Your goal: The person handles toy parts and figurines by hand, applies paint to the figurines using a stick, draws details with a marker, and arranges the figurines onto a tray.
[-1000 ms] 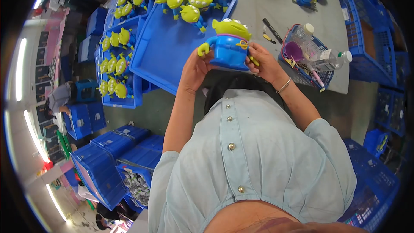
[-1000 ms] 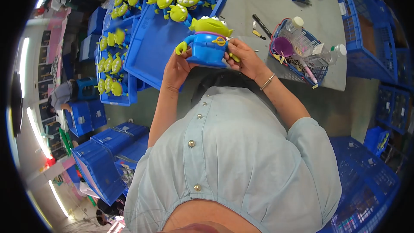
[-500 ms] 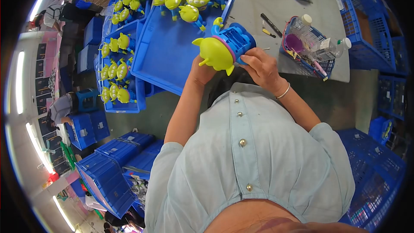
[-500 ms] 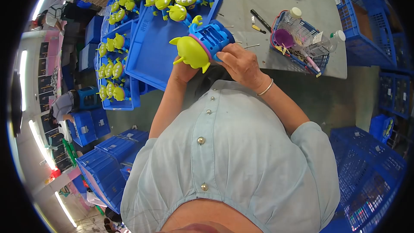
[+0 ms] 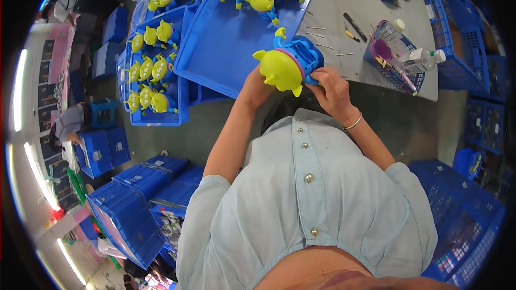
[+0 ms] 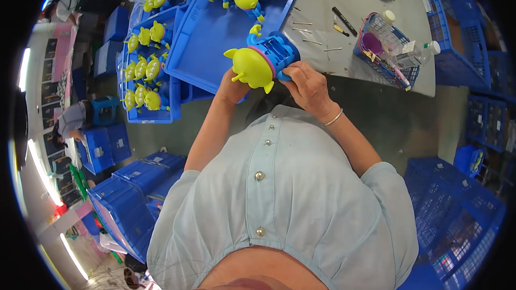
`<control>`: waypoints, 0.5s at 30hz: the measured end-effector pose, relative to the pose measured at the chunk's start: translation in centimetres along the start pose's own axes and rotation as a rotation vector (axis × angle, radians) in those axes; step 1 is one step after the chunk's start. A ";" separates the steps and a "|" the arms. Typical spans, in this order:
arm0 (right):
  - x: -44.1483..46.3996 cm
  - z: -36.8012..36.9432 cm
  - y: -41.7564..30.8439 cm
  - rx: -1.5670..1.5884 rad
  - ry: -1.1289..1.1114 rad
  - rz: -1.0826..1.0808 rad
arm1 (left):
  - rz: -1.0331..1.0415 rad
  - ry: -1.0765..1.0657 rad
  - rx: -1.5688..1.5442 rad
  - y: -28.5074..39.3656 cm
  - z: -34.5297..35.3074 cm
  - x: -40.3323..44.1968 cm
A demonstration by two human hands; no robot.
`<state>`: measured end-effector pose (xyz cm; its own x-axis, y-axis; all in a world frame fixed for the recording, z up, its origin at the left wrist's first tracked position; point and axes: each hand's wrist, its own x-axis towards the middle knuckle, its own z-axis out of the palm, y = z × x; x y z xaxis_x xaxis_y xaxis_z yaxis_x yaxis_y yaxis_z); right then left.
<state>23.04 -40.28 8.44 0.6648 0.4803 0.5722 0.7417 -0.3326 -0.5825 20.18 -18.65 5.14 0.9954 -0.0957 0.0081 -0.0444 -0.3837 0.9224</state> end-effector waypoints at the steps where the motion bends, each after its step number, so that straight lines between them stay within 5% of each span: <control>1: -0.2 0.1 -0.4 -0.014 0.008 0.003 | 0.011 -0.022 0.061 -0.1 -0.1 -0.3; 3: -0.8 0.3 -1.1 -0.028 0.024 0.059 | 0.049 -0.072 0.186 0.2 -0.4 -0.6; 7: -2.3 0.7 -0.7 -0.142 0.130 0.094 | -0.393 0.076 -0.872 0.9 1.0 0.2; 10: -3.4 0.4 -0.6 -0.250 0.114 0.091 | -0.358 0.003 -1.102 0.3 0.7 0.9; 15: -5.0 0.1 -0.1 -0.297 0.083 0.046 | -0.315 -0.133 -0.751 0.9 1.0 0.8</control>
<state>19.59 -42.60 5.59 0.6943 0.3954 0.6014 0.6962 -0.5808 -0.4219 20.82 -20.01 5.54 0.9311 -0.2119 -0.2968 0.3511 0.3008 0.8867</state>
